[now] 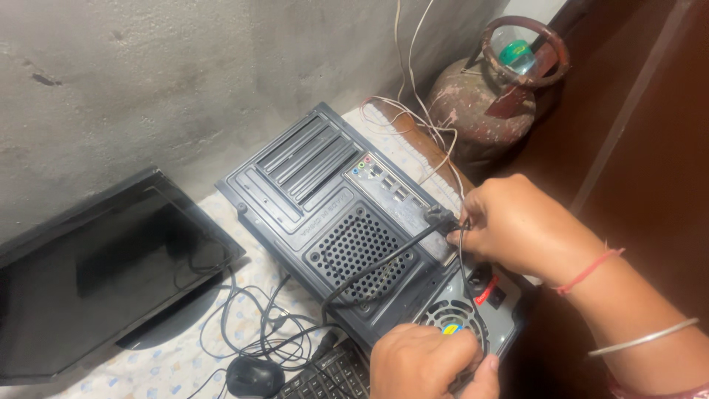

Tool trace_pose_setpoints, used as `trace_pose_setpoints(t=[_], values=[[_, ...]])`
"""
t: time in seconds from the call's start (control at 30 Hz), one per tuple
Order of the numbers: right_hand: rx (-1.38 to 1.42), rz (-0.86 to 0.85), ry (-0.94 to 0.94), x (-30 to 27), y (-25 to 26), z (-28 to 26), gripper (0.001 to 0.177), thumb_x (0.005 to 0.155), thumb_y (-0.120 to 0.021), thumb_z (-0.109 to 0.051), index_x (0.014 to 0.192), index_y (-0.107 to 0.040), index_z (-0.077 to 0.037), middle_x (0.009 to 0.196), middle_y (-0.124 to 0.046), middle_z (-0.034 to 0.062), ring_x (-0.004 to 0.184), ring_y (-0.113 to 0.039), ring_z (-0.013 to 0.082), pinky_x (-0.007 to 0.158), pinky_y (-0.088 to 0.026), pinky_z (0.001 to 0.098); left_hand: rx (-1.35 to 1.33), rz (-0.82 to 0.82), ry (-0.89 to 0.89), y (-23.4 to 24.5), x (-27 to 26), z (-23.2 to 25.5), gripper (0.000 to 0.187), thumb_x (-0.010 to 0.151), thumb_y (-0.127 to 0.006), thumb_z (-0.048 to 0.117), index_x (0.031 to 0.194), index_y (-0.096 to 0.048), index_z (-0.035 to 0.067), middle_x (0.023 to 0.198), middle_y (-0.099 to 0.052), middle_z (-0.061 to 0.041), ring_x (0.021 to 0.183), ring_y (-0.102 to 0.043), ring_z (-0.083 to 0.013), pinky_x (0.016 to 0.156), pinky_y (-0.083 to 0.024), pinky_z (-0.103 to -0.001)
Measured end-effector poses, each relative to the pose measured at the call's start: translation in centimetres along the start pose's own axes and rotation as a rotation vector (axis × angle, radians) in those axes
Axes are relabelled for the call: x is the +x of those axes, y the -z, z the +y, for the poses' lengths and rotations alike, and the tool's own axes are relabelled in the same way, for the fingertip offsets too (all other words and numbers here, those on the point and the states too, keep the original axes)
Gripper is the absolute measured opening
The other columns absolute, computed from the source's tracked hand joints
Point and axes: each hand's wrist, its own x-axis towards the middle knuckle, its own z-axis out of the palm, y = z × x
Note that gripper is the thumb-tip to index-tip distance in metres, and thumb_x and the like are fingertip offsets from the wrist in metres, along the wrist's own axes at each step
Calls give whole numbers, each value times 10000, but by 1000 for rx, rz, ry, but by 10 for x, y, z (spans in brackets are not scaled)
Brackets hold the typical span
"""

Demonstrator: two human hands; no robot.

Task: The person connects a mouse, keyboard, and power cable to a desktop computer tower, then repositions the tower upright on the table next to the monitor.

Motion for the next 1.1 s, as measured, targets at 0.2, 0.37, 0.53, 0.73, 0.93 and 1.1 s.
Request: trace_pose_setpoints(t=[0.2, 0.37, 0.53, 0.73, 0.93, 1.1], values=[[-17, 111, 106, -4, -2, 1, 246, 794, -841, -272, 858, -775, -43, 765, -750, 181, 634, -725, 317, 656, -558, 406, 15, 3, 23, -2, 1, 0, 258, 787, -827, 219, 704, -601, 124, 596, -608, -42, 553, -652, -234, 570, -509, -363], [27, 171, 87, -2, -11, 9, 274, 771, -849, -267, 921, -771, -52, 761, -749, 176, 632, -730, 318, 646, -561, 409, 36, 12, 24, -4, -3, -1, 261, 777, -827, 233, 695, -599, 135, 589, -597, -36, 552, -646, -230, 567, -500, -364], [38, 246, 71, -9, -26, 19, 332, 765, -885, -304, 929, -786, -33, 745, -729, 140, 624, -708, 266, 634, -557, 378, 69, -12, 0, -4, -7, -6, 283, 822, -822, 276, 716, -595, 145, 597, -579, -26, 564, -638, -210, 588, -507, -358], [403, 322, 6, -23, -37, 38, 347, 752, -861, -176, 1071, -804, -52, 783, -734, 62, 628, -718, 162, 560, -596, 324, 64, -25, -5, -3, -10, -6, 281, 845, -815, 289, 739, -599, 143, 604, -564, -26, 577, -628, -212, 610, -510, -360], [394, 476, 124, -20, -46, 38, 265, 776, -836, -201, 964, -807, -16, 751, -776, 76, 633, -712, 137, 600, -557, 300, 46, -21, 5, -5, -9, -7, 277, 837, -815, 280, 725, -604, 141, 608, -576, -34, 587, -641, -222, 611, -510, -364], [423, 434, 93, -19, -42, 36, 260, 782, -832, -198, 963, -803, -13, 727, -794, 85, 631, -709, 143, 590, -554, 307, 40, -40, 26, -3, -9, -6, 277, 831, -817, 275, 721, -607, 132, 602, -579, -36, 578, -641, -226, 605, -503, -369]])
